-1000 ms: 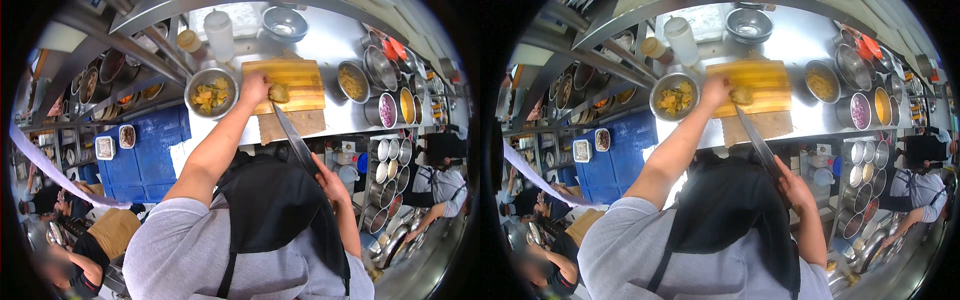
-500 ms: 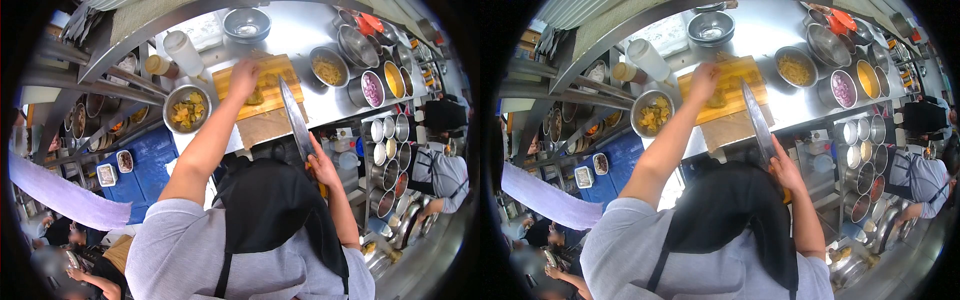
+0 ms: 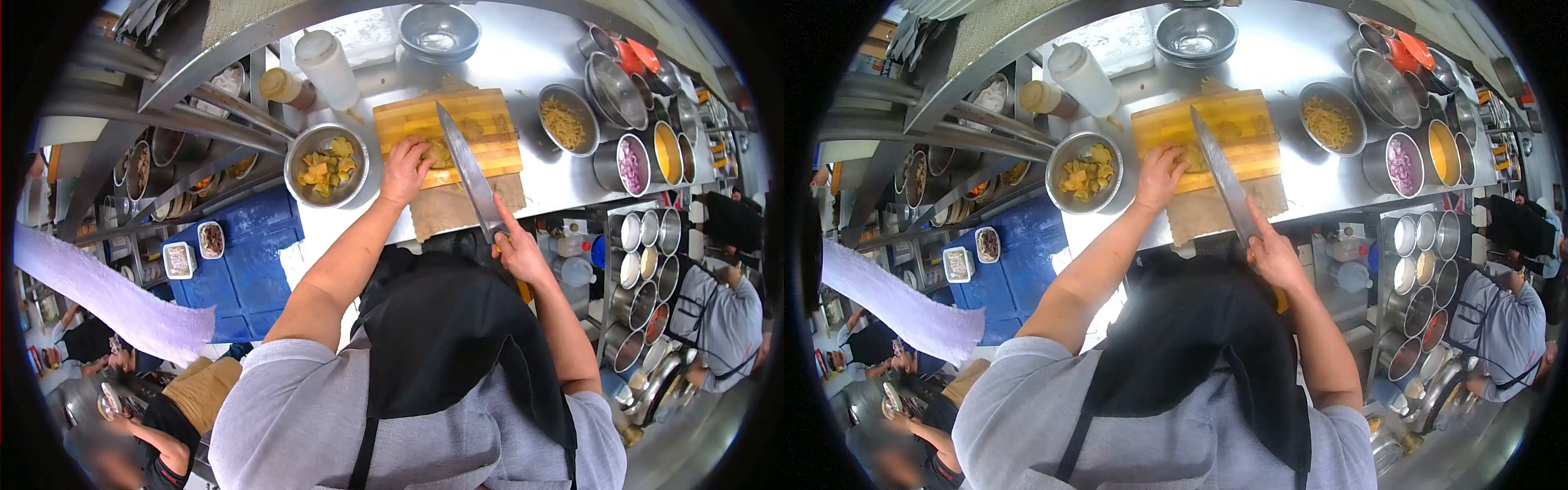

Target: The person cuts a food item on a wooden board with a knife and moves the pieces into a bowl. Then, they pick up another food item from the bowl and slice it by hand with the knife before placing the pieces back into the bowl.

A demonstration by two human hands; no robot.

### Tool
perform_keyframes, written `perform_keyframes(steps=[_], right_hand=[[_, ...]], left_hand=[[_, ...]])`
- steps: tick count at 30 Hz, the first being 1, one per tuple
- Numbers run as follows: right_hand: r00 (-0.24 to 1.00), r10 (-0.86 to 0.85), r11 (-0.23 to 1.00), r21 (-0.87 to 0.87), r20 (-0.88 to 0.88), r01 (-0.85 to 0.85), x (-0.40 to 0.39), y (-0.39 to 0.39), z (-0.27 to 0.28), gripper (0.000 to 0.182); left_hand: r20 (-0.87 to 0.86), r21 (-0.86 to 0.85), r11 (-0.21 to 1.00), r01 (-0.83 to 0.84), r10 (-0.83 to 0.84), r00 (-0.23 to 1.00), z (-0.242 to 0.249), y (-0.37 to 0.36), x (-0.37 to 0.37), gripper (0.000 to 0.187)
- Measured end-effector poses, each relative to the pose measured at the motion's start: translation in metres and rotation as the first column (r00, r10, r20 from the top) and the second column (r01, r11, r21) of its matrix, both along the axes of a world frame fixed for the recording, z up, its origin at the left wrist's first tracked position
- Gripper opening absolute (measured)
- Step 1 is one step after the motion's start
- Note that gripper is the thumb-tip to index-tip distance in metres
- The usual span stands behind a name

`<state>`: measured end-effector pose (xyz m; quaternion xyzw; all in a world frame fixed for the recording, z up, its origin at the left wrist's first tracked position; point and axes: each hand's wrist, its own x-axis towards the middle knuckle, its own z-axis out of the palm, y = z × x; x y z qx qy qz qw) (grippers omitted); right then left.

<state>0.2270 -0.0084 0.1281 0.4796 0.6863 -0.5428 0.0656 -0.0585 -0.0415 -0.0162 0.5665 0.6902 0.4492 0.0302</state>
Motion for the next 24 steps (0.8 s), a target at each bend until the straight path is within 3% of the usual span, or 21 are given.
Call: perform_keyframes(steps=[13, 15, 24], right_hand=[[0.997, 0.045, 0.998, 0.054, -0.058, -0.042, -0.012, 0.008, -0.001, 0.076], [0.998, 0.054, 0.998, 0.012, 0.016, -0.054, -0.015, 0.009, 0.008, 0.076], [0.996, 0.083, 0.994, 0.067, 0.041, -0.085, -0.017, 0.014, 0.011, 0.076]], left_hand=[[0.046, 0.013, 1.0, -0.002, 0.001, 0.999, 0.005, 0.0, -0.005, 0.034], [0.073, -0.005, 1.0, -0.011, 0.011, 0.997, 0.005, 0.0, -0.003, 0.034], [0.069, -0.008, 1.0, -0.006, 0.006, 0.998, 0.006, 0.001, -0.004, 0.032]])
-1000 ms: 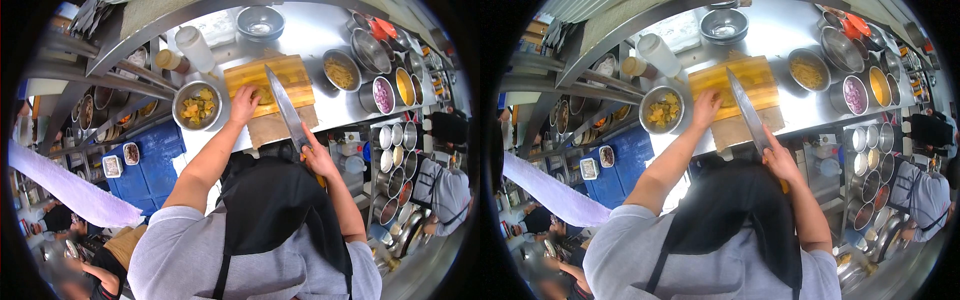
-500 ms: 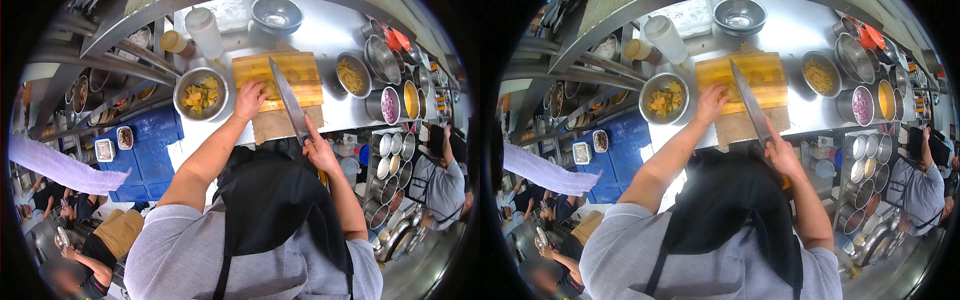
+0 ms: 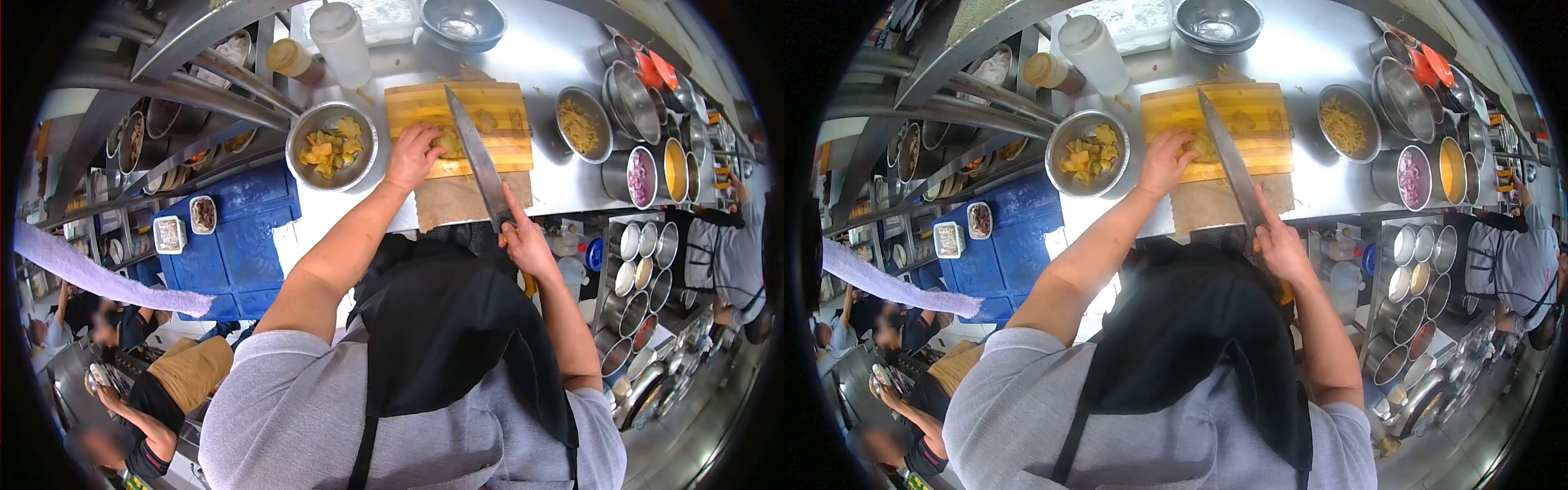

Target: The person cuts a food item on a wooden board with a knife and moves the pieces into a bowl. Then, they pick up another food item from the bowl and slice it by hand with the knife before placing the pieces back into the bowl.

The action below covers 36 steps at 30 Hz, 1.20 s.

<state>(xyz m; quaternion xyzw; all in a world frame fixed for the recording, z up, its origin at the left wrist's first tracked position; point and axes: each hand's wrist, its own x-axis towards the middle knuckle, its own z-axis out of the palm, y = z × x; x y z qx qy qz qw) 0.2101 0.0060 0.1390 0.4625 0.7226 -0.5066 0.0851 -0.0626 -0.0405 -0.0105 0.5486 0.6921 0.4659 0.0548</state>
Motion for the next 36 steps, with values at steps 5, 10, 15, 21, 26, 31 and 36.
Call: perform_keyframes(steps=[5, 10, 15, 21, 26, 31, 36], right_hand=[[0.999, 0.014, 1.0, 0.017, -0.049, -0.014, 0.002, 0.001, -0.012, 0.076], [0.998, 0.031, 0.999, 0.025, -0.061, -0.03, -0.009, 0.006, -0.014, 0.075], [0.992, 0.012, 1.0, 0.021, -0.129, -0.01, -0.02, 0.01, -0.024, 0.076], [0.991, 0.006, 1.0, 0.009, -0.134, -0.005, -0.039, 0.014, -0.022, 0.075], [0.976, 0.009, 0.997, 0.074, -0.216, 0.007, -0.043, 0.016, -0.052, 0.076], [0.981, -0.029, 0.999, 0.007, -0.191, 0.031, -0.066, 0.023, -0.056, 0.075], [0.967, -0.017, 0.991, 0.121, -0.254, 0.049, -0.084, 0.026, -0.071, 0.075]], left_hand=[[-0.003, -0.006, 1.0, 0.008, -0.008, 1.0, 0.001, 0.001, 0.0, 0.029], [-0.009, 0.002, 1.0, 0.011, -0.011, 1.0, 0.0, 0.001, -0.001, 0.028], [-0.002, -0.005, 1.0, 0.013, -0.013, 1.0, -0.001, 0.0, -0.001, 0.03], [0.004, 0.021, 1.0, 0.004, -0.004, 1.0, -0.003, 0.001, 0.0, 0.029], [0.009, 0.029, 1.0, -0.004, 0.004, 1.0, -0.002, 0.0, 0.0, 0.029], [0.009, 0.032, 0.999, -0.004, 0.003, 1.0, -0.001, -0.001, 0.0, 0.029], [-0.018, 0.014, 1.0, -0.014, 0.014, 1.0, 0.001, -0.001, 0.001, 0.026]])
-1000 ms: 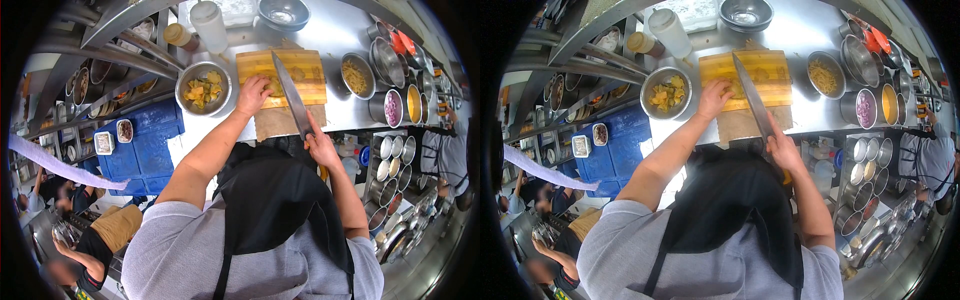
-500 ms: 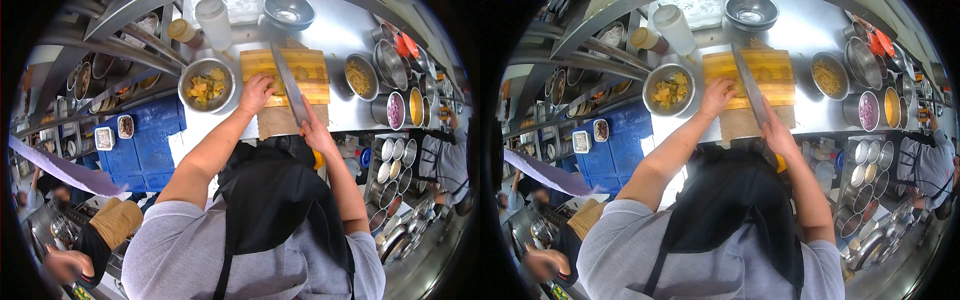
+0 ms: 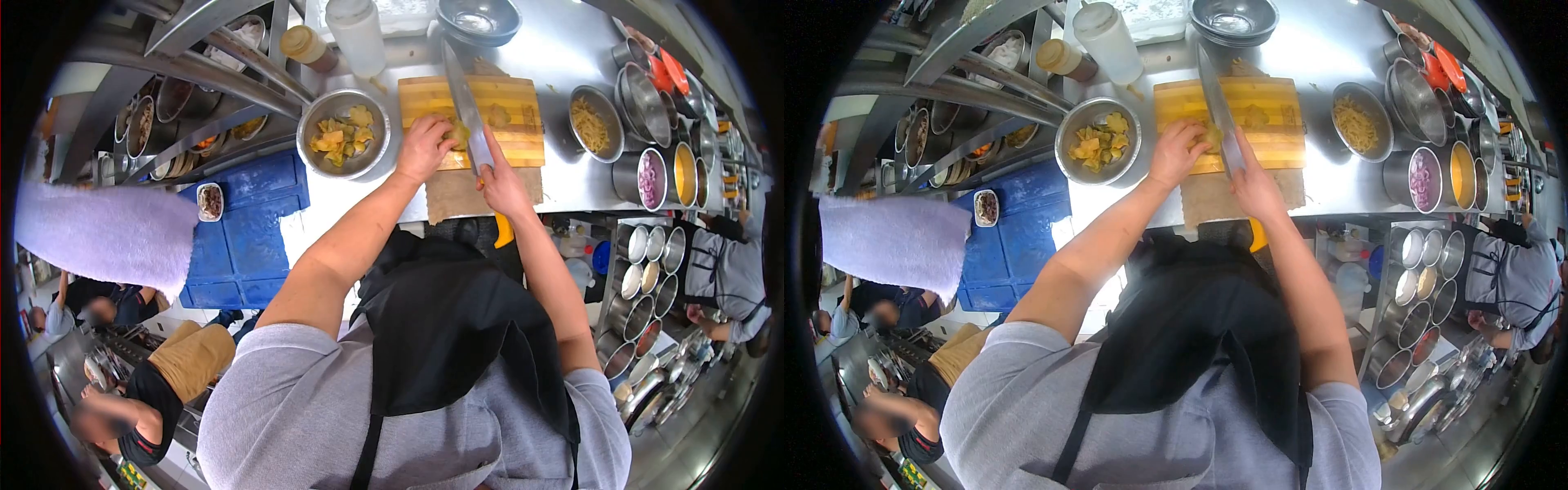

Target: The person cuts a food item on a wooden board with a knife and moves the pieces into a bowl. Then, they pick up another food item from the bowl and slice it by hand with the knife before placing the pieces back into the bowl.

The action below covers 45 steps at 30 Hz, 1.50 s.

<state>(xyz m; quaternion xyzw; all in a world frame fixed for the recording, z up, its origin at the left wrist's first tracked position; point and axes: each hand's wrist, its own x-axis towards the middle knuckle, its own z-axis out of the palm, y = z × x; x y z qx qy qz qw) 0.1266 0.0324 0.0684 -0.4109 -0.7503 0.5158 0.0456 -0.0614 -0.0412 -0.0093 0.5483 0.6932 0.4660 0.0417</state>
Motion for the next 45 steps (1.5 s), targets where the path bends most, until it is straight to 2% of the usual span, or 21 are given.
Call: perform_keyframes(steps=[4, 12, 19, 21, 28, 33, 36, 40, 41, 43, 45], right_hand=[[1.0, -0.026, 0.999, -0.029, 0.017, 0.027, -0.009, 0.001, -0.005, 0.075], [0.991, -0.067, 0.989, -0.139, -0.115, 0.051, 0.007, -0.015, -0.009, 0.073], [0.999, -0.035, 0.988, -0.152, -0.042, 0.028, 0.022, -0.029, 0.002, 0.074], [0.991, -0.097, 0.959, -0.275, -0.097, 0.066, 0.028, -0.035, 0.004, 0.074], [0.995, -0.085, 0.934, -0.353, -0.054, 0.06, 0.047, -0.047, 0.011, 0.074], [0.999, -0.048, 0.898, -0.437, 0.01, 0.047, 0.068, -0.052, 0.01, 0.076], [0.998, -0.054, 0.852, -0.521, 0.015, 0.054, 0.082, -0.055, 0.012, 0.076], [0.998, 0.012, 0.858, -0.513, 0.065, 0.023, 0.104, -0.06, 0.005, 0.076], [0.999, 0.034, 0.869, -0.494, 0.01, -0.025, 0.114, -0.067, -0.014, 0.076], [0.997, 0.059, 0.879, -0.471, -0.043, -0.072, 0.116, -0.077, -0.01, 0.076], [0.99, 0.118, 0.942, -0.324, 0.082, -0.085, 0.115, -0.082, 0.003, 0.076]], left_hand=[[-0.034, -0.001, 1.0, 0.004, -0.004, 0.999, -0.002, -0.002, 0.0, 0.025], [-0.013, 0.0, 1.0, -0.001, 0.001, 1.0, -0.003, -0.001, -0.001, 0.023], [0.006, -0.005, 1.0, -0.01, 0.01, 1.0, -0.002, 0.0, -0.001, 0.022], [0.008, -0.022, 1.0, -0.015, 0.015, 1.0, -0.001, 0.0, -0.001, 0.021], [0.044, -0.017, 1.0, -0.01, 0.011, 0.999, -0.002, -0.001, -0.003, 0.014], [-0.001, -0.007, 1.0, -0.029, 0.029, 1.0, -0.003, -0.001, -0.003, 0.007], [-0.016, 0.016, 0.999, -0.043, 0.044, 0.999, -0.006, -0.001, -0.002, 0.013], [-0.032, 0.031, 0.998, -0.052, 0.053, 0.998, -0.008, -0.002, -0.002, 0.013], [-0.03, 0.018, 0.998, -0.068, 0.068, 0.997, -0.009, -0.003, -0.002, 0.013], [-0.026, 0.006, 0.996, -0.084, 0.084, 0.996, -0.01, -0.004, -0.002, 0.013], [-0.002, -0.017, 0.997, -0.073, 0.073, 0.997, -0.008, -0.004, -0.003, 0.016]])
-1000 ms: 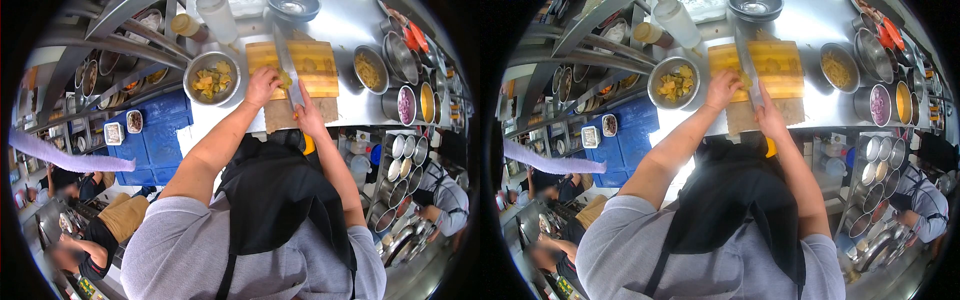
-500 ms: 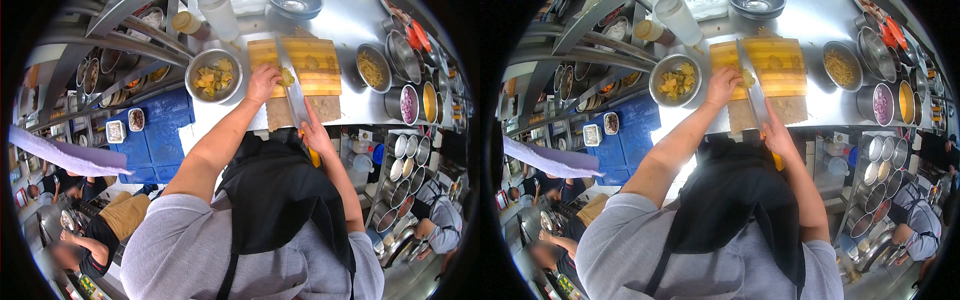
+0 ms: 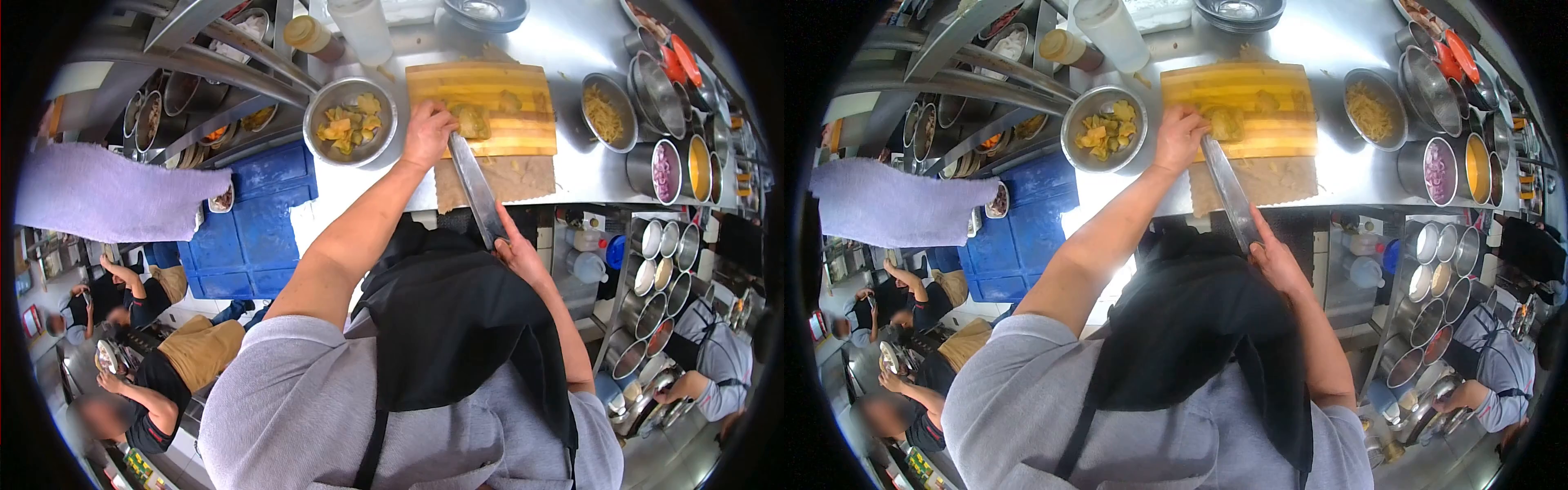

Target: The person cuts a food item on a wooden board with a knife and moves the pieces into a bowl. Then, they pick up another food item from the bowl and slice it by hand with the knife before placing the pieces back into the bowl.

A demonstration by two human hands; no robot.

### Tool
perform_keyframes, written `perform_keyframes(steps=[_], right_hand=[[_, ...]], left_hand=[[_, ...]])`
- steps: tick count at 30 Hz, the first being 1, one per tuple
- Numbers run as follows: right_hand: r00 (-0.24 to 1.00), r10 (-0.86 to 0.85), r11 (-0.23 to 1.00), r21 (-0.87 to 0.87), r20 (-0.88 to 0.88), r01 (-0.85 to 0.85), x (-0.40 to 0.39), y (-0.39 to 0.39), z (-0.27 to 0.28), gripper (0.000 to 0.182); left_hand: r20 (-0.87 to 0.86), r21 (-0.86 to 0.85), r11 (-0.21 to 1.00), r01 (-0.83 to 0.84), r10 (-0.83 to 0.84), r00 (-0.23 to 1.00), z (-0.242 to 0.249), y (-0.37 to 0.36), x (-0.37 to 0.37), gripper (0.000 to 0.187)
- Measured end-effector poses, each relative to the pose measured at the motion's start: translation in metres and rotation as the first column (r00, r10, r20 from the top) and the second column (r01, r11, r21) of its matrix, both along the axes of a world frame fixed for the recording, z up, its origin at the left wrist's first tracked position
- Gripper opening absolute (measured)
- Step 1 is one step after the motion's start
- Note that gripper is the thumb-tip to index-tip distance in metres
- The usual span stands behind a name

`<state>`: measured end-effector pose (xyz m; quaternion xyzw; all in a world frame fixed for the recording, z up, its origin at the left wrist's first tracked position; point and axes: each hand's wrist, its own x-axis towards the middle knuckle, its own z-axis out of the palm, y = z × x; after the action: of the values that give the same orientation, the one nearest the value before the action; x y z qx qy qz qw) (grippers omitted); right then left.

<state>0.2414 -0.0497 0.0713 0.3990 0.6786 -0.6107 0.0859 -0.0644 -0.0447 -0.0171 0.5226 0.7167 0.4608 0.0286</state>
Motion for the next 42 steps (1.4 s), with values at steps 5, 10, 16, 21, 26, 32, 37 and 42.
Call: perform_keyframes(steps=[5, 10, 16, 21, 26, 32, 37, 42], right_hand=[[0.993, 0.057, 0.998, 0.035, 0.107, -0.061, 0.004, 0.006, 0.026, 0.076], [0.955, 0.137, 0.972, 0.152, 0.262, -0.181, 0.027, 0.012, 0.058, 0.077], [0.957, -0.036, 0.993, 0.115, 0.287, 0.003, 0.084, 0.003, 0.099, 0.077], [0.931, -0.275, 0.956, 0.169, 0.241, 0.239, 0.117, -0.009, 0.097, 0.079], [0.91, -0.395, 0.916, 0.134, 0.125, 0.379, 0.11, -0.011, 0.069, 0.079], [0.963, -0.271, 0.958, 0.097, -0.006, 0.27, 0.046, 0.014, 0.057, 0.075], [0.99, -0.138, 0.978, 0.154, -0.031, 0.141, 0.007, 0.037, 0.053, 0.074], [0.998, -0.065, 0.981, 0.186, 0.017, 0.06, -0.006, 0.044, 0.049, 0.076]], left_hand=[[0.092, -0.104, 0.989, 0.107, -0.098, 0.991, 0.026, 0.012, -0.005, 0.031], [0.13, -0.347, 0.89, 0.295, -0.266, 0.955, 0.047, 0.037, -0.022, 0.034], [0.37, -0.5, 0.804, 0.321, -0.137, 0.919, 0.047, 0.081, -0.05, 0.031], [0.199, -0.493, 0.769, 0.406, -0.355, 0.913, 0.124, 0.12, -0.003, 0.037], [0.174, -0.472, 0.749, 0.465, -0.438, 0.882, 0.05, 0.159, 0.007, 0.042], [0.075, -0.184, 0.973, 0.141, -0.129, 0.989, 0.049, 0.098, -0.008, 0.029], [0.024, -0.109, 0.976, 0.191, -0.189, 0.982, 0.024, 0.018, 0.002, 0.024], [-0.018, -0.036, 0.989, 0.141, -0.142, 0.99, 0.008, -0.002, 0.012, 0.03]])
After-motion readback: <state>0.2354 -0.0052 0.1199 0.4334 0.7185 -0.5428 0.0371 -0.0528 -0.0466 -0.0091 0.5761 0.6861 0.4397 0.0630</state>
